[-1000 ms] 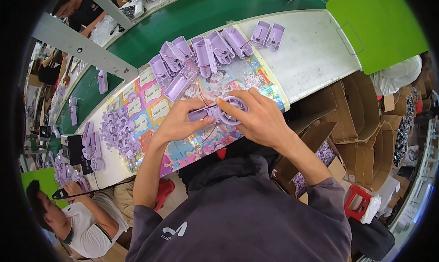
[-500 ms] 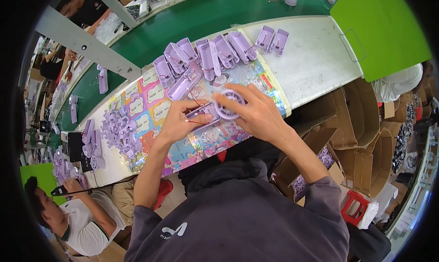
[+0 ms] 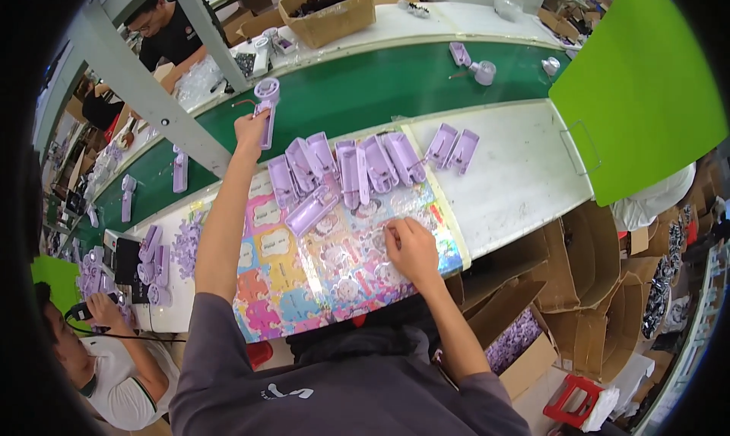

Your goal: The person assembles a small handheld fan by hand, fitting plastic components and internal mechanisms into a fan housing.

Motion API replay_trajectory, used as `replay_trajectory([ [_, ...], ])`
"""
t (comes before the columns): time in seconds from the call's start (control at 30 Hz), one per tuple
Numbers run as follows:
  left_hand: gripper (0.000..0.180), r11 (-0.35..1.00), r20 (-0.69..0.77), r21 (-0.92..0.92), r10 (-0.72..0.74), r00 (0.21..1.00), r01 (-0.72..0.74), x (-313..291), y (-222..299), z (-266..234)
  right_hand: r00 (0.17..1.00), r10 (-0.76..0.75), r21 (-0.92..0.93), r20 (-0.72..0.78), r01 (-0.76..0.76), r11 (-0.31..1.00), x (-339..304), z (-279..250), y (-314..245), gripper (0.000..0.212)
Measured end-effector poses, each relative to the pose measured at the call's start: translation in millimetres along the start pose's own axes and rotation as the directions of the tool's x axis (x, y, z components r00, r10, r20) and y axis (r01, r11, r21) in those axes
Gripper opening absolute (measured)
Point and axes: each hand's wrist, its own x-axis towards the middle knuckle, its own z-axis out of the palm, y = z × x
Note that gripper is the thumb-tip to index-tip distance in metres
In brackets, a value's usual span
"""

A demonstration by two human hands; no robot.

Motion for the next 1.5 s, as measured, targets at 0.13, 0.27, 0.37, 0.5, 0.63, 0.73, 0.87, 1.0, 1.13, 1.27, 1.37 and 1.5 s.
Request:
replay_trajectory([
  [0.13, 0.04, 0.982, -0.162, 0.103, -0.138, 0.977, 0.156, 71, -50, -12, 0.999, 0.008, 0.066, 0.033, -0.01, 0.998, 5, 10, -9, 0.008],
  [0.27, 0.037, 0.988, -0.04, -0.099, -0.125, 0.991, 0.12, 37, -46, 28, 0.999, 0.043, 0.02, 0.015, -0.043, 0.999, 3, -1, 0, 0.009],
  [0.37, 0.047, 0.978, -0.097, -0.194, -0.092, 0.991, 0.072, 9, -37, 14, 0.997, 0.071, 0.033, 0.019, -0.071, 0.997, 5, 1, -4, 0.008],
  [0.5, 0.05, 0.984, -0.146, -0.147, 0.077, 0.986, -0.099, -46, -36, -34, 0.999, 0.029, 0.049, 0.022, -0.03, 0.998, 7, 10, -10, 0.009],
  [0.63, 0.028, 0.912, -0.079, -0.185, 0.356, 0.931, -0.365, -142, -35, -55, 1.0, 0.014, -0.032, 0.012, -0.014, 0.999, 4, 0, -3, 0.009],
  [0.73, 0.02, 0.971, 0.005, 0.106, 0.216, 0.976, -0.215, -186, -40, -78, 1.0, 0.0, -0.082, 0.015, 0.001, 0.997, 3, 0, -4, 0.008],
  [0.87, 0.016, 0.697, 0.134, 0.439, 0.572, 0.809, -0.566, -188, -76, -78, 0.979, -0.199, -0.14, 0.044, 0.203, 0.969, 2, 1, -2, 0.01],
  [1.0, 0.022, 0.55, 0.165, 0.559, 0.66, 0.733, -0.621, -191, -78, -79, 0.873, -0.475, -0.066, 0.112, 0.484, 0.873, 18, -11, 7, 0.011],
  [1.13, 0.019, 0.529, 0.19, 0.566, 0.663, 0.724, -0.633, -192, -72, -82, 0.859, -0.437, -0.286, -0.267, 0.362, 0.887, 83, -55, 19, 0.018],
  [1.27, 0.018, 0.531, 0.209, 0.56, 0.651, 0.729, -0.635, -192, -64, -77, 0.874, -0.415, -0.421, -0.253, 0.287, 0.86, 180, -91, 69, 0.01],
  [1.37, 0.019, 0.535, 0.197, 0.604, 0.618, 0.761, -0.59, -192, -62, -74, 0.928, -0.351, -0.599, -0.122, 0.213, 0.772, 254, -89, 143, 0.024],
  [1.5, 0.023, 0.555, 0.188, 0.629, 0.571, 0.799, -0.544, -196, -65, -84, 0.997, -0.062, -0.736, -0.038, 0.014, 0.677, 341, -66, 222, 0.049],
])
